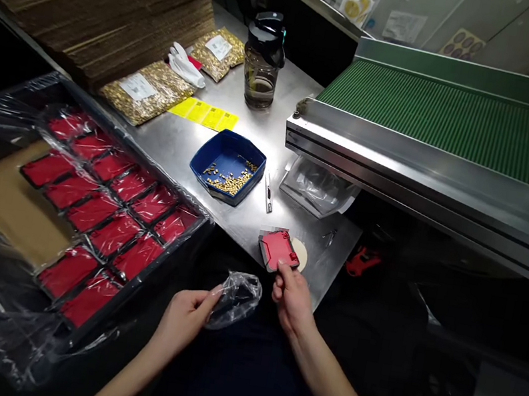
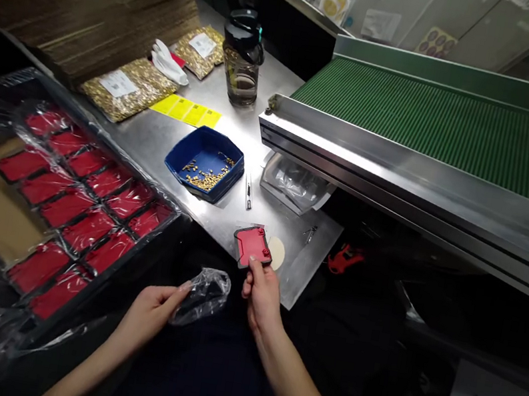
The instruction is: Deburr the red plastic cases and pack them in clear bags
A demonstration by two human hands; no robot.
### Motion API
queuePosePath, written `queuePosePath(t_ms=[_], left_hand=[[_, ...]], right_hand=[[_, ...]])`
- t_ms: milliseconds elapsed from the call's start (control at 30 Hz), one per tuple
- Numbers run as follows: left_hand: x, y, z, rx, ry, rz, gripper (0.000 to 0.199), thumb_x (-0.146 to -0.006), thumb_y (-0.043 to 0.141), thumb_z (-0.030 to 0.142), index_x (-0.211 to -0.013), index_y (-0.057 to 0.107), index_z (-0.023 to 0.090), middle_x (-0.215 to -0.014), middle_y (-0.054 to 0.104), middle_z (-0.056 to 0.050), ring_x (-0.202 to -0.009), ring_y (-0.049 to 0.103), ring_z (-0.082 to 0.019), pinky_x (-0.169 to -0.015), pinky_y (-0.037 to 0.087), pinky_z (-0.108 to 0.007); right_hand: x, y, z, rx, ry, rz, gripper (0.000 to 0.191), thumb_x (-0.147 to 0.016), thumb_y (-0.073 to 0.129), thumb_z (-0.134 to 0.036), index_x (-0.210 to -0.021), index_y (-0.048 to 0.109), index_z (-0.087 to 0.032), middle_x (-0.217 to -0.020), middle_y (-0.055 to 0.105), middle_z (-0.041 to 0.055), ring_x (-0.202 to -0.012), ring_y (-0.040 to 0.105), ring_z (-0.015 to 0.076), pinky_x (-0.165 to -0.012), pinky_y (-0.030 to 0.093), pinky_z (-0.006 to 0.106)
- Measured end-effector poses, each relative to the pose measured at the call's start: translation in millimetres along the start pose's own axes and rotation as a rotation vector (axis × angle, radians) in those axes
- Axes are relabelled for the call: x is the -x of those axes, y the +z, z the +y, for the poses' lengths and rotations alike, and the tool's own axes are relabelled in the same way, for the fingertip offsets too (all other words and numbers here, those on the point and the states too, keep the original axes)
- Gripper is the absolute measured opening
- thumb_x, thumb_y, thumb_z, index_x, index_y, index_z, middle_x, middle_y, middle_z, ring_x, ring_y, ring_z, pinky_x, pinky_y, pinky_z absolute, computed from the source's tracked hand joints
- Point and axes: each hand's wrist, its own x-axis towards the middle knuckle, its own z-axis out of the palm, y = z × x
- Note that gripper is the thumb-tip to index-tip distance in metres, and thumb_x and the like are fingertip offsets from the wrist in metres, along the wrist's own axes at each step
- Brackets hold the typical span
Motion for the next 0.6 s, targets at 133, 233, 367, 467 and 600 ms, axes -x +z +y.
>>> queuePosePath(t_ms=[133, 233, 367, 467, 600], left_hand=[[-10, 8.6, 1, -0.054, 0.032, 0.064, 0.071, -0.096, 0.042, 0.070, -0.047, 0.046, 0.018, -0.046, 0.037, 0.002, -0.048, 0.036, -0.012, -0.051, 0.020, -0.028], [-9, 14.9, 9, -0.106, 0.112, 0.078, 0.071, -0.101, 0.035, 0.064, -0.047, 0.042, 0.018, -0.046, 0.036, 0.002, -0.046, 0.033, -0.012, -0.051, 0.019, -0.029], [-1, 21.2, 25, -0.236, 0.305, 0.100, 0.058, -0.104, 0.038, 0.049, -0.057, 0.050, 0.019, -0.056, 0.051, -0.001, -0.054, 0.044, -0.015, -0.057, 0.026, -0.030], [5, 23.8, 38, -0.357, 0.461, 0.131, 0.045, -0.101, 0.046, 0.039, -0.061, 0.051, 0.020, -0.061, 0.053, -0.003, -0.063, 0.047, -0.018, -0.063, 0.028, -0.033], [6, 26.8, 55, -0.482, 0.609, 0.179, 0.029, -0.102, 0.045, 0.025, -0.075, 0.056, 0.021, -0.073, 0.058, -0.004, -0.070, 0.051, -0.021, -0.065, 0.033, -0.034]], right_hand=[[43, -23, -28, 0.206, -0.193, -0.068, 0.038, -0.085, 0.076, -0.051, -0.073, 0.059, -0.020, -0.054, 0.052, -0.0056, -0.048, 0.045, 0.0088, -0.048, 0.034, 0.022], [72, -40, -35, 0.705, -0.342, -0.374, 0.013, -0.089, 0.071, -0.033, -0.084, 0.069, -0.021, -0.077, 0.069, 0.0000, -0.067, 0.060, 0.0149, -0.063, 0.040, 0.024], [86, -49, -22, 1.233, -0.345, -0.528, 0.008, -0.090, 0.060, -0.025, -0.085, 0.065, -0.023, -0.077, 0.067, -0.0004, -0.063, 0.058, 0.0152, -0.061, 0.031, 0.026], [82, -50, -16, 1.183, -0.336, -0.352, 0.021, -0.096, 0.056, -0.035, -0.080, 0.062, -0.022, -0.068, 0.059, -0.0017, -0.058, 0.051, 0.0134, -0.059, 0.029, 0.026], [78, -54, -17, 0.884, -0.318, -0.169, 0.033, -0.099, 0.054, -0.049, -0.085, 0.065, -0.021, -0.069, 0.056, -0.0012, -0.060, 0.045, 0.0140, -0.058, 0.032, 0.026]])
